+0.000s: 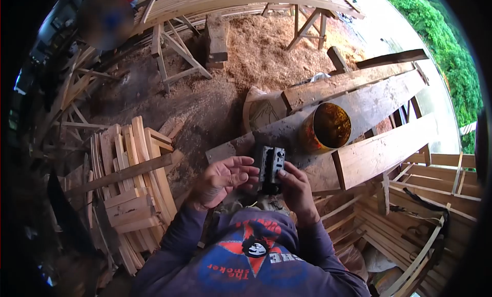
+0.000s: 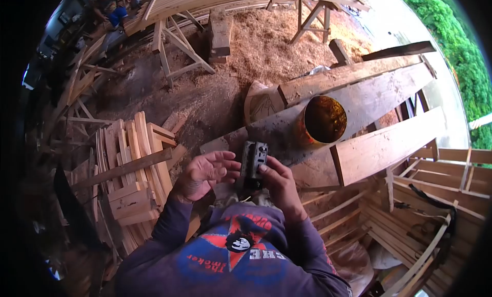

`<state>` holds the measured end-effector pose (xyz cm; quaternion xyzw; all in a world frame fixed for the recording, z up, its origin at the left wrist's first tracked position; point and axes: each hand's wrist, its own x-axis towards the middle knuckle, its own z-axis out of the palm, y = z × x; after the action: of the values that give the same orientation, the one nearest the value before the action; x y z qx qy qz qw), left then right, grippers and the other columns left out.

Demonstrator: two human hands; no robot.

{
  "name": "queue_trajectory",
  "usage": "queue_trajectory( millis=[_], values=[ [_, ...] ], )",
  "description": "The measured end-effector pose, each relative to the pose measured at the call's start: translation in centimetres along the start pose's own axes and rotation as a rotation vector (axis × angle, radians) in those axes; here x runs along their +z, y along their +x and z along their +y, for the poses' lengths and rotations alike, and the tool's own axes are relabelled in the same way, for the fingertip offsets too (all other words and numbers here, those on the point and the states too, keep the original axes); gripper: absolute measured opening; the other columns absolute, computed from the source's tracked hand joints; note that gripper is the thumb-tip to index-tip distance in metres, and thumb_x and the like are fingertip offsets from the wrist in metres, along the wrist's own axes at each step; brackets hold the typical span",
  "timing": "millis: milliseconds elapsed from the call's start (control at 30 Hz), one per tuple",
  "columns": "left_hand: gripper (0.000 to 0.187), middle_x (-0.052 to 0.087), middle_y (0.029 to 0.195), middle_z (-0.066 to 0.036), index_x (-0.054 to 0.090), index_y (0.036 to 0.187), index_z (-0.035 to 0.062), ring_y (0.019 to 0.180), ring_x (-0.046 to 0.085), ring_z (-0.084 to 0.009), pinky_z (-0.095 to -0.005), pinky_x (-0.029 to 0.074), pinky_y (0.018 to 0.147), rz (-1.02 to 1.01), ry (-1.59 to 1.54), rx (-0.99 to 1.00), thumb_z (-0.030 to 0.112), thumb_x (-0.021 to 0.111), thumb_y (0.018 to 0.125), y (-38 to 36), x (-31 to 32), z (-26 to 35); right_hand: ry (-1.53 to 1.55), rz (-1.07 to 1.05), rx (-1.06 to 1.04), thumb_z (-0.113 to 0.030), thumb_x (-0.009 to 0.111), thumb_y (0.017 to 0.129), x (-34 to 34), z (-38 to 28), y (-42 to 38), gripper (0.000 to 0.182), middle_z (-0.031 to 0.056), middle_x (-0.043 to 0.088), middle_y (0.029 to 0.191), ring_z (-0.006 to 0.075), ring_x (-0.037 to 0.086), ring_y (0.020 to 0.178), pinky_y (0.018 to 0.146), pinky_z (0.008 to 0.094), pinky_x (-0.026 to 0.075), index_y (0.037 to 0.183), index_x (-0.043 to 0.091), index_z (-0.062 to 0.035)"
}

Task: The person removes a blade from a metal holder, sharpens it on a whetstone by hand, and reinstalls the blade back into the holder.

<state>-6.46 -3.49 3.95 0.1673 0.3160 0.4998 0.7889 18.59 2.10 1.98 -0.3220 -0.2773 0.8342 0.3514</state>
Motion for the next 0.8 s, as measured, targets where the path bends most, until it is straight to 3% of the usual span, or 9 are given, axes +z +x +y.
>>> queue_trajectory(
  millis=[133, 167, 200, 267, 300, 367, 500, 733, 800],
  values=[
    [0.056, 0.070, 0.129, -0.020, 0.051, 0.144, -0.0043, 0.114, 0.072, -0.0293, -0.0395, 0.056, 0.103, 0.042, 0.058, -0.005, 0.005, 0.073, 0.095, 0.4, 0.4, 0.4, 0.120, -0.021, 0.007, -0.015, 0.060, 0.104, -0.1, 0.1, 0.3, 0.046, 0.0108, 0.071, 0.126, 0.0192, 0.070, 0.112, 0.096, 0.0352, 0.057, 0.145, 0.054, 0.0042],
    [0.056, 0.070, 0.129, -0.020, 0.051, 0.144, -0.0043, 0.114, 0.072, -0.0293, -0.0395, 0.056, 0.103, 0.043, 0.059, -0.010, 0.005, 0.073, 0.095, 0.5, 0.4, 0.2, 0.158, 0.007, 0.028, -0.018, 0.056, 0.105, 0.2, 0.0, 0.4, 0.043, 0.0117, 0.073, 0.118, 0.0213, 0.074, 0.102, 0.085, 0.0359, 0.061, 0.141, 0.056, 0.0043],
    [0.053, 0.068, 0.132, -0.019, 0.054, 0.142, -0.0033, 0.116, 0.071, -0.0287, -0.0389, 0.056, 0.103, 0.112, 0.210, 0.081, 0.005, 0.073, 0.094, 0.7, 0.5, -0.1, 0.163, 0.010, 0.028, -0.018, 0.056, 0.105, 0.0, 0.0, 0.5, 0.043, 0.0117, 0.073, 0.118, 0.0213, 0.074, 0.102, 0.085, 0.0359, 0.061, 0.141, 0.056, 0.0043],
    [0.050, 0.067, 0.136, -0.018, 0.058, 0.140, -0.0022, 0.118, 0.070, -0.0281, -0.0383, 0.055, 0.103, 0.180, 0.362, 0.166, 0.004, 0.073, 0.093, 1.1, 1.0, -0.5, 0.290, -0.122, 0.078, -0.023, 0.055, 0.105, -0.6, -0.1, 0.6, 0.041, 0.0130, 0.074, 0.107, 0.0239, 0.076, 0.086, 0.069, 0.0368, 0.063, 0.136, 0.057, 0.0030],
    [0.046, 0.064, 0.140, -0.016, 0.062, 0.137, 0.0001, 0.121, 0.068, -0.0282, -0.0385, 0.054, 0.103, 0.229, 0.731, 0.398, 0.003, 0.073, 0.092, 1.3, 1.4, -0.6, 0.292, -0.119, 0.098, -0.027, 0.054, 0.105, -0.6, -0.2, 0.5, 0.040, 0.0148, 0.073, 0.099, 0.0267, 0.074, 0.073, 0.058, 0.0371, 0.061, 0.133, 0.058, 0.0019],
    [0.040, 0.057, 0.150, -0.014, 0.072, 0.127, 0.0091, 0.130, 0.061, -0.0303, -0.0412, 0.053, 0.104, 0.252, 1.246, 0.732, 0.002, 0.077, 0.088, 1.9, 2.1, -0.4, 0.339, -0.131, 0.117, -0.027, 0.054, 0.105, -0.8, -0.2, 0.4, 0.041, 0.0154, 0.073, 0.100, 0.0274, 0.074, 0.071, 0.060, 0.0370, 0.061, 0.133, 0.058, 0.0020],
    [0.044, 0.058, 0.146, -0.013, 0.074, 0.126, 0.0171, 0.139, 0.050, -0.0377, -0.0465, 0.051, 0.108, 0.142, 1.394, 0.849, 0.002, 0.081, 0.086, 2.8, 3.1, 0.4, 0.416, -0.152, 0.170, -0.028, 0.054, 0.105, -0.7, -0.2, 0.3, 0.042, 0.0163, 0.074, 0.098, 0.0291, 0.073, 0.066, 0.059, 0.0363, 0.061, 0.133, 0.058, 0.0020],
    [0.038, 0.065, 0.139, -0.008, 0.080, 0.110, 0.0166, 0.134, 0.056, -0.0350, -0.0459, 0.050, 0.110, -0.020, 1.504, 0.968, -0.002, 0.085, 0.077, 3.2, 3.4, 1.4, 0.492, -0.105, 0.306, -0.031, 0.056, 0.104, 0.0, -0.2, -0.4, 0.038, 0.0162, 0.075, 0.092, 0.0285, 0.072, 0.062, 0.050, 0.0355, 0.056, 0.122, 0.066, 0.0002],
    [0.034, 0.068, 0.133, -0.007, 0.080, 0.105, 0.0162, 0.134, 0.056, -0.0346, -0.0455, 0.049, 0.110, -0.077, 1.484, 0.939, -0.002, 0.085, 0.076, 3.3, 2.7, 1.2, 0.559, -0.004, 0.388, -0.032, 0.056, 0.104, 0.5, -0.1, -0.5, 0.038, 0.0205, 0.075, 0.087, 0.0291, 0.068, 0.052, 0.043, 0.0340, 0.053, 0.115, 0.070, 0.0016]
  ],
)
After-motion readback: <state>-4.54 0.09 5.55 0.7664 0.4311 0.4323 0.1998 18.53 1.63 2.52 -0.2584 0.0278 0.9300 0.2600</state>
